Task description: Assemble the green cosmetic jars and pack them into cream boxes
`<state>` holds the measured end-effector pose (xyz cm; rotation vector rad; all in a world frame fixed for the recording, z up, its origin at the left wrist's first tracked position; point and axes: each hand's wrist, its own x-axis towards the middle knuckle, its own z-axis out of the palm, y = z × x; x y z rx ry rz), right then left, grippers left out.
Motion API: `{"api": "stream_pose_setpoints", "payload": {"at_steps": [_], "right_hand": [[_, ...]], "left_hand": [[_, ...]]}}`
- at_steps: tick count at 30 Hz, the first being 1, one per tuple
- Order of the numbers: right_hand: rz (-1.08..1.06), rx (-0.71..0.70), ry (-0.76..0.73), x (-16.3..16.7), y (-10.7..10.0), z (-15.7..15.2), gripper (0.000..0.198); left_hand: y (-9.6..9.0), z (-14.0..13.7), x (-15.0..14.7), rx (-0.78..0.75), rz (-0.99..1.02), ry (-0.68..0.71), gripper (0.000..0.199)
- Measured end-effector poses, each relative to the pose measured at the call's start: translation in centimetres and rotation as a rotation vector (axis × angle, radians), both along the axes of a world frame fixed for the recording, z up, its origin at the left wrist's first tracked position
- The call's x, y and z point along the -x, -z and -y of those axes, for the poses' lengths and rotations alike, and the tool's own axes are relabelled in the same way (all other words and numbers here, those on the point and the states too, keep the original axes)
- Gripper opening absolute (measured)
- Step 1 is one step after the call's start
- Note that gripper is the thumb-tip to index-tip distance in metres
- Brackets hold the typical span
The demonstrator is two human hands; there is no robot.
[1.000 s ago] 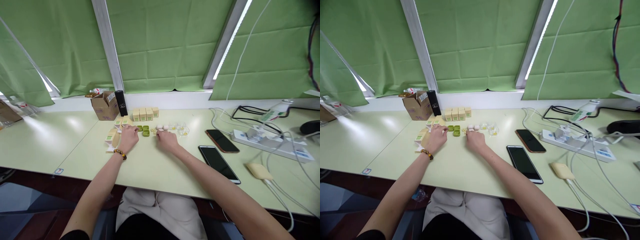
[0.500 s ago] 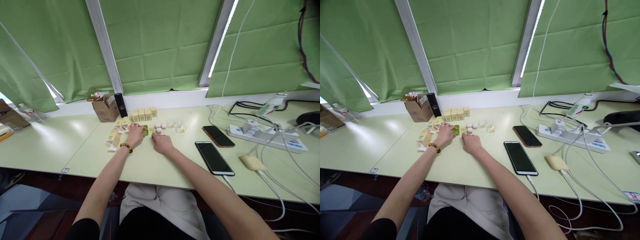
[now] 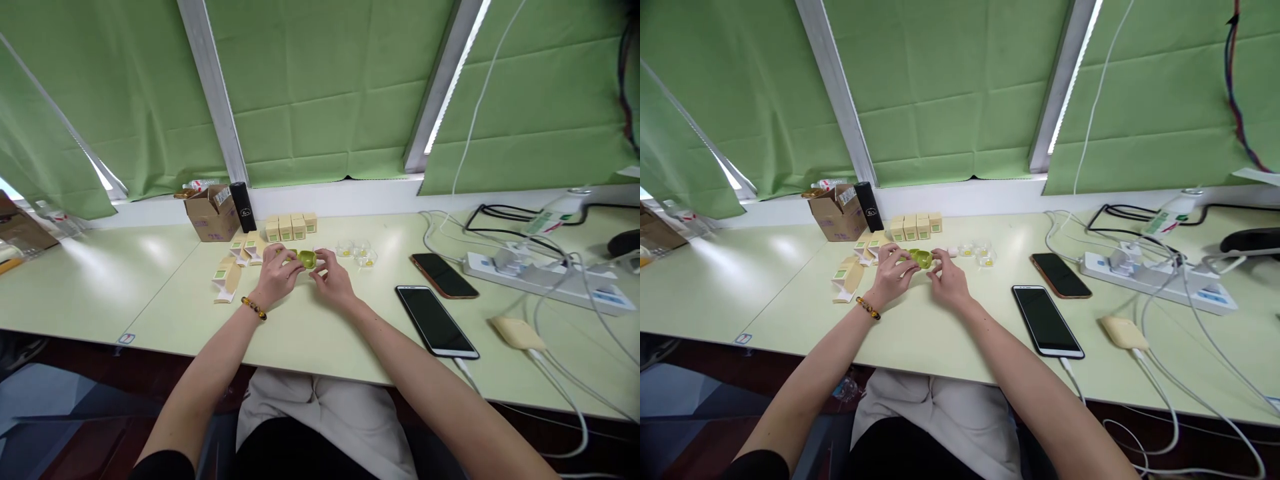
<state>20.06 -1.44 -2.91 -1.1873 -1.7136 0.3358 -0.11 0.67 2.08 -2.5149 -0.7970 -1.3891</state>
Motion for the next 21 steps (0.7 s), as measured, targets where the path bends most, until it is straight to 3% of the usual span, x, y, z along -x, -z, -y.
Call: {"api": "stream_pose_setpoints", "payload": {"at_steps": [3, 9, 12, 16, 18, 21], "right_hand": [[-0.046, -0.117, -0.030, 0.4, 0.1, 0.1, 0.056], [-0.074, -0.274, -0.026, 1.0, 0.1, 0.7, 0.053], [-0.077, -0.280, -0.027, 1.3, -0.1, 1.1, 0.050], [-0.068, -0.179, -0.016, 1.5, -1.1, 1.8, 0.045], [-0.119, -0.137, -0.038, 1.5, -1.6, 2.0, 0.045], [-0.260, -0.058, -0.107, 1.4, -2.1, 1.9, 0.044]], "left_hand": [[0.3, -0.1, -0.7, 0.198, 0.225, 0.128, 0.016], [1.8, -1.1, -1.6, 0.912, 0.538, 0.481, 0.048], [2.0, -0.9, -2.0, 1.079, 0.583, 0.599, 0.051], [1.9, -0.8, -1.9, 1.075, 0.549, 0.580, 0.048], [1.7, -0.9, -1.5, 0.927, 0.484, 0.430, 0.040], [1.0, -0.6, -0.5, 0.575, 0.294, 0.164, 0.030]]}}
